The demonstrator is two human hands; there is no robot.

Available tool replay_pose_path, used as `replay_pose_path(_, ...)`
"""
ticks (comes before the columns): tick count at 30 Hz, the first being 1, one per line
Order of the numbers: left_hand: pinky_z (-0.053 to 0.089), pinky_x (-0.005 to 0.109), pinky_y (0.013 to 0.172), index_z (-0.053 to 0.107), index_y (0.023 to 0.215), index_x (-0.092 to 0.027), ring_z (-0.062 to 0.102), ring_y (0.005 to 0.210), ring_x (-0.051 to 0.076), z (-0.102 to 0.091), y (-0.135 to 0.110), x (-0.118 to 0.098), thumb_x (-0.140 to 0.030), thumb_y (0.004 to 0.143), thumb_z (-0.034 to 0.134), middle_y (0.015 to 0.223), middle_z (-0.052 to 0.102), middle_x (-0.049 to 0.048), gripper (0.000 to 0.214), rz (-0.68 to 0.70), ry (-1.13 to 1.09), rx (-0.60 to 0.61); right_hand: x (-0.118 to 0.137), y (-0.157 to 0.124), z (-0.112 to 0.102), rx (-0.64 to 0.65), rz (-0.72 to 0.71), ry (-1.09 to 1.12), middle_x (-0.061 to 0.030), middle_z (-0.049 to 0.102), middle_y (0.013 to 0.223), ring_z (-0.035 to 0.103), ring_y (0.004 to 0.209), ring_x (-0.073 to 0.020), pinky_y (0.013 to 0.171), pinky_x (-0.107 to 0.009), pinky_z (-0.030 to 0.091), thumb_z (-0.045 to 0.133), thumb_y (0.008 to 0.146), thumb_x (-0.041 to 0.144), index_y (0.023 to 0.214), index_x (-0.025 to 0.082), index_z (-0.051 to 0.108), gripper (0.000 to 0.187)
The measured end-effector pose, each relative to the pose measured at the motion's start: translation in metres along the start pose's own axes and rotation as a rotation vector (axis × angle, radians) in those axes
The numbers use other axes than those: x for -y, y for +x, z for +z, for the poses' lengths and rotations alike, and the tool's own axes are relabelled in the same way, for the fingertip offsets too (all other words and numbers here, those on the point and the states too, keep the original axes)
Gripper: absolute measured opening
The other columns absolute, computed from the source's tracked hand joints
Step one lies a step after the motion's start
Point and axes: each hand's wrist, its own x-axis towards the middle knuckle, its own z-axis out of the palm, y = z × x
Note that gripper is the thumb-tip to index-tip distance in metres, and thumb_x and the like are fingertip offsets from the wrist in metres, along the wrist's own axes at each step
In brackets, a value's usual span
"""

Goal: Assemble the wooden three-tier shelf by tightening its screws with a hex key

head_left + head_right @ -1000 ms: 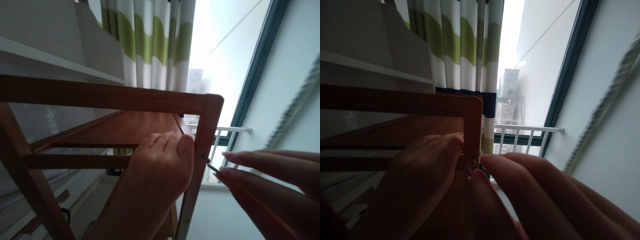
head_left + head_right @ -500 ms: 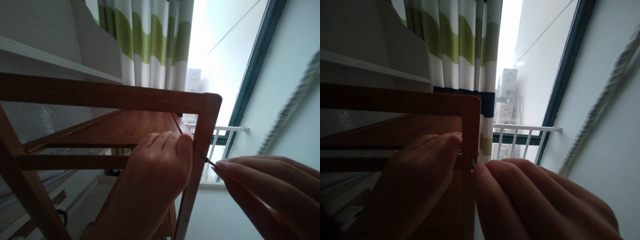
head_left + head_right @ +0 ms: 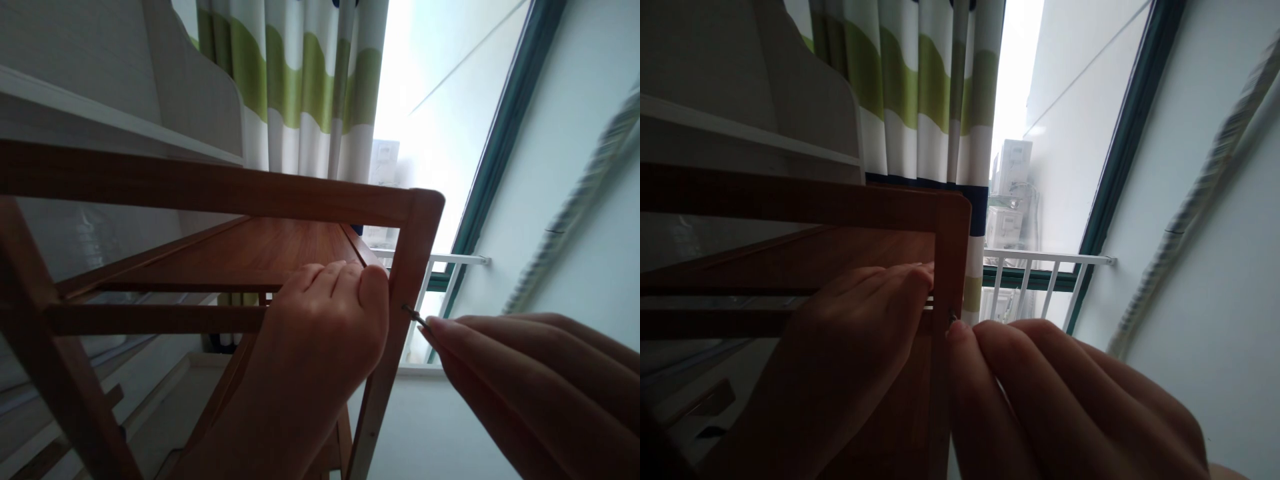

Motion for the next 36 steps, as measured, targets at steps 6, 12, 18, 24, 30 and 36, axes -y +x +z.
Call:
replay_pose_path(6,0.055,0.036,0.056,0.060,0.077,-0.008,0.063,0.057,0.022,0.002,-0.002,0.001,-0.003,0.083,0.038,0.060,0.063,0.0071,0.024,0.018,0.035,-0.047,0.004,-0.007,-0.006,0.103,-0.102,-0.179,0.0022,0.068,0.099,0.066,0.083,-0.0174,0.064,-0.022,0.057,0.054,0.080,0.051,0.097,0.033,0.069,0.028)
replay_pose_path(12,0.053,0.035,0.052,0.058,0.071,-0.011,0.061,0.052,0.021,0.004,-0.001,0.000,0.001,0.078,0.042,0.057,0.061,0.0049,0.021,0.011,0.019,-0.064,0.015,0.003,-0.005,0.077,-0.287,-0.188,0.0036,0.070,0.091,0.065,0.074,-0.0068,0.068,-0.009,0.051,0.059,0.083,0.021,0.102,0.017,0.065,0.020)
replay_pose_path(18,0.049,0.031,0.047,0.054,0.065,-0.014,0.058,0.048,0.020,0.004,-0.002,-0.001,0.002,0.077,0.043,0.054,0.059,0.0032,0.023,-0.021,0.046,-0.085,0.017,-0.005,-0.011,0.179,-0.133,-0.347,0.0019,0.070,0.090,0.068,0.074,-0.0135,0.066,-0.017,0.056,0.061,0.082,0.030,0.098,0.023,0.067,0.019)
replay_pose_path(24,0.046,0.029,0.045,0.053,0.061,-0.015,0.060,0.048,0.020,0.005,-0.001,0.000,0.003,0.079,0.036,0.051,0.058,0.0032,0.030,-0.039,0.038,-0.102,0.022,-0.007,-0.010,0.111,-0.172,-0.377,0.0034,0.069,0.097,0.068,0.072,-0.0127,0.067,-0.016,0.056,0.059,0.083,0.025,0.107,0.027,0.064,0.024)
replay_pose_path(30,0.043,0.027,0.043,0.054,0.062,-0.014,0.060,0.046,0.020,0.006,-0.002,0.000,0.002,0.080,0.039,0.050,0.059,0.0037,0.028,-0.036,0.023,-0.097,0.036,0.004,-0.007,0.232,-0.073,-0.277,0.0076,0.070,0.082,0.067,0.065,-0.0082,0.059,-0.011,0.053,0.054,0.083,0.015,0.099,0.026,0.061,0.020)
replay_pose_path(36,0.042,0.028,0.044,0.053,0.064,-0.014,0.060,0.047,0.020,0.006,-0.002,-0.001,0.003,0.079,0.035,0.051,0.059,0.0042,0.029,-0.039,0.003,-0.081,0.043,0.010,0.000,0.240,0.121,-0.189,0.0112,0.069,0.079,0.066,0.061,-0.0087,0.058,-0.013,0.056,0.057,0.082,0.020,0.095,0.034,0.062,0.019)
